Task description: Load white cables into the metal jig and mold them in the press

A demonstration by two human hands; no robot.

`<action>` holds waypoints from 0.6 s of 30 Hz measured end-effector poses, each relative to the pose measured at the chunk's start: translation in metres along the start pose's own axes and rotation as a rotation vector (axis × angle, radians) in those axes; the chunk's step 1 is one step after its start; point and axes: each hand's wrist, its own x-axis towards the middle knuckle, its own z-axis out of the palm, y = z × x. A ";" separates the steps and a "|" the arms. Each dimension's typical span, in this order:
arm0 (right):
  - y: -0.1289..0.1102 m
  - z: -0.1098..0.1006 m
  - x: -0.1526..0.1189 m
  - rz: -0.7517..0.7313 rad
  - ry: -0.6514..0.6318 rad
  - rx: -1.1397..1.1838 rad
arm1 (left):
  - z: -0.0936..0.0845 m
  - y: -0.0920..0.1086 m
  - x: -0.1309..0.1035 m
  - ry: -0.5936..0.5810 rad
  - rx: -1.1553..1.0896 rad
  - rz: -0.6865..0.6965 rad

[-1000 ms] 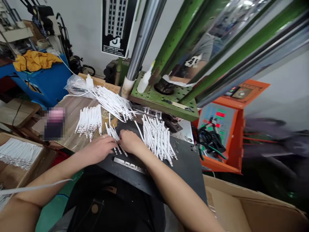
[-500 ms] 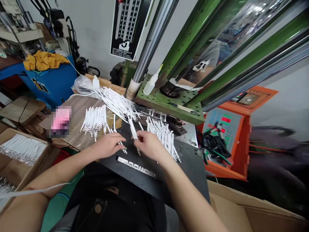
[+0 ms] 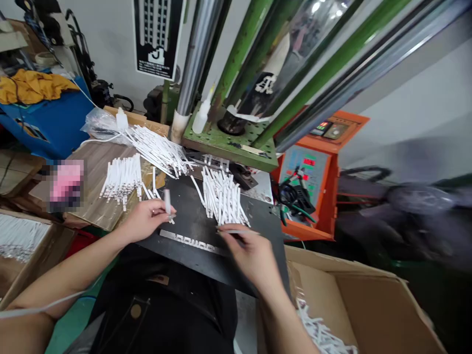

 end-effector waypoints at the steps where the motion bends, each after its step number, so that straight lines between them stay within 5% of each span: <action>1: 0.005 0.000 -0.004 0.031 -0.024 0.003 | 0.000 0.000 -0.001 -0.009 -0.014 -0.002; 10: -0.004 0.012 -0.019 0.019 -0.063 0.173 | 0.038 0.011 0.001 -0.210 0.318 0.401; 18: -0.006 0.020 -0.019 -0.245 -0.091 0.059 | 0.032 0.005 -0.004 -0.130 0.421 0.474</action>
